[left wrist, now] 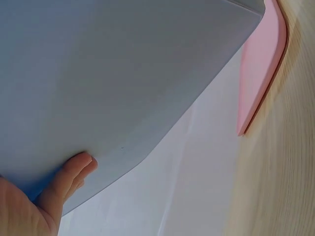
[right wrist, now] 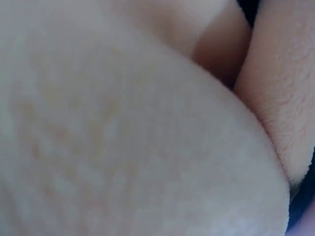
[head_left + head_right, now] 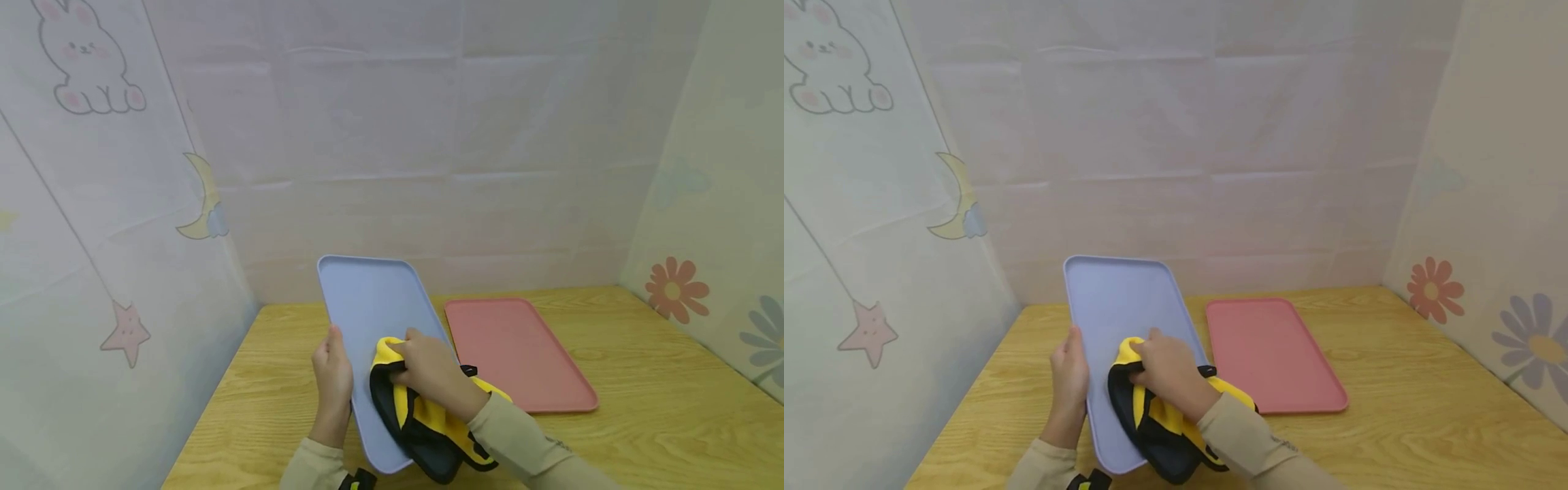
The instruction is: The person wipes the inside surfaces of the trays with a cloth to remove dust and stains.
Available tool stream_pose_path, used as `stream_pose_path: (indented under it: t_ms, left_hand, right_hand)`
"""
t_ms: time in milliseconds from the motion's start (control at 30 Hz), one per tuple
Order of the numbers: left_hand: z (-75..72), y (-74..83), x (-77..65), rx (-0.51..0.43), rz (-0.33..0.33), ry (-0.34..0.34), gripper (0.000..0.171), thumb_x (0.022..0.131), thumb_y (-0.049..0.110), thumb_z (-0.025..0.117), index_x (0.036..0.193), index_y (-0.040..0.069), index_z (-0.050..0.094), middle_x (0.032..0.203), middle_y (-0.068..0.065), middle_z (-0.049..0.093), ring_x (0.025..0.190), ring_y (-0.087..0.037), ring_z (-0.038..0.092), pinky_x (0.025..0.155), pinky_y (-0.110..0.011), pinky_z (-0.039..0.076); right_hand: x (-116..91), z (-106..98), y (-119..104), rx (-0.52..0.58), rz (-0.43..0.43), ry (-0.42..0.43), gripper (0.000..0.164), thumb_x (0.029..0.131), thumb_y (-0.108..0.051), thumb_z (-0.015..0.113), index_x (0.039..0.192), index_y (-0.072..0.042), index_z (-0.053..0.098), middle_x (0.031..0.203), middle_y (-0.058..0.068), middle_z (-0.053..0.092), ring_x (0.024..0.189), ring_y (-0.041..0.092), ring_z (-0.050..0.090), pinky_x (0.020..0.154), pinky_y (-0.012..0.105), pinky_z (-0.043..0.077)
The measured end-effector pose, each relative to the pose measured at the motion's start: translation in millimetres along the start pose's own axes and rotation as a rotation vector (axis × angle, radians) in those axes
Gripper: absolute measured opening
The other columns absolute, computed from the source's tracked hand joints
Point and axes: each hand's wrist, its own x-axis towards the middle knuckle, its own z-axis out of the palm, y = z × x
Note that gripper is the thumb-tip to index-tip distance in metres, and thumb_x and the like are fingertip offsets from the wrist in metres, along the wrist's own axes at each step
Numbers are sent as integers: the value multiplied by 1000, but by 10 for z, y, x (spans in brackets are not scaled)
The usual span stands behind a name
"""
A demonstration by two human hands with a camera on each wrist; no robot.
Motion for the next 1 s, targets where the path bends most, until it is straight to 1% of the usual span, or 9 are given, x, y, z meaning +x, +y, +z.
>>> stream_pose_path:
  t_ms: [100,233,333,400,467,567,633,867,1000]
  left_hand:
    - [-19,15,8,6,-10,2,44,98,28,35,57,11,34,56,2,34,50,-9,34,48,-23,32]
    - [-45,32,16,-19,-13,-24,44,98,27,34,58,10,34,56,1,35,49,-8,36,47,-22,33]
    - [-61,49,18,-44,-10,-46,43,98,28,33,61,8,40,57,0,41,50,-8,40,47,-22,36]
    - [-68,61,19,-49,-6,-49,42,98,28,33,63,7,43,58,0,42,51,-8,41,48,-22,37]
    - [-73,70,21,-50,1,-50,42,98,28,33,65,6,46,60,-1,45,52,-9,43,49,-22,39]
    - [-75,79,15,-44,16,-50,42,98,28,33,64,6,45,59,-1,44,51,-9,43,47,-22,38]
    - [-72,79,8,-45,28,-57,42,98,28,33,62,7,42,58,-1,42,50,-9,41,46,-22,37]
    - [-59,79,-5,-54,61,-91,41,99,25,31,60,10,33,56,-1,37,47,-8,37,45,-21,35]
    - [-54,91,-1,-57,53,-81,41,99,26,31,64,7,40,59,-2,42,50,-9,41,47,-22,38]
  right_hand:
    - [-16,19,90,-36,40,-13,35,69,-19,77,100,-10,68,65,1,39,50,11,37,43,23,33]
    - [-34,57,218,-95,99,-53,35,69,-20,76,102,-10,68,66,2,42,52,12,38,44,24,35]
    - [-41,83,320,-125,148,-84,36,69,-21,76,102,-9,68,69,3,46,54,13,40,45,25,36]
    - [-48,105,392,-140,179,-95,30,68,-21,77,93,-6,69,68,2,46,55,13,40,45,25,36]
    - [-57,128,464,-155,211,-102,22,68,-21,77,79,-5,66,63,1,43,53,13,40,43,24,34]
    - [-76,182,567,-191,251,-115,27,68,-22,77,62,-9,54,60,1,37,51,13,39,42,23,32]
    - [-94,214,616,-216,270,-127,29,68,-24,77,61,-10,53,60,1,37,51,13,39,42,23,32]
    - [-140,268,662,-238,278,-117,30,67,-30,78,78,-5,66,69,5,47,54,14,41,43,26,39]
    - [-143,246,639,-201,266,-94,28,67,-26,78,84,-7,67,70,5,48,54,14,41,43,25,38]
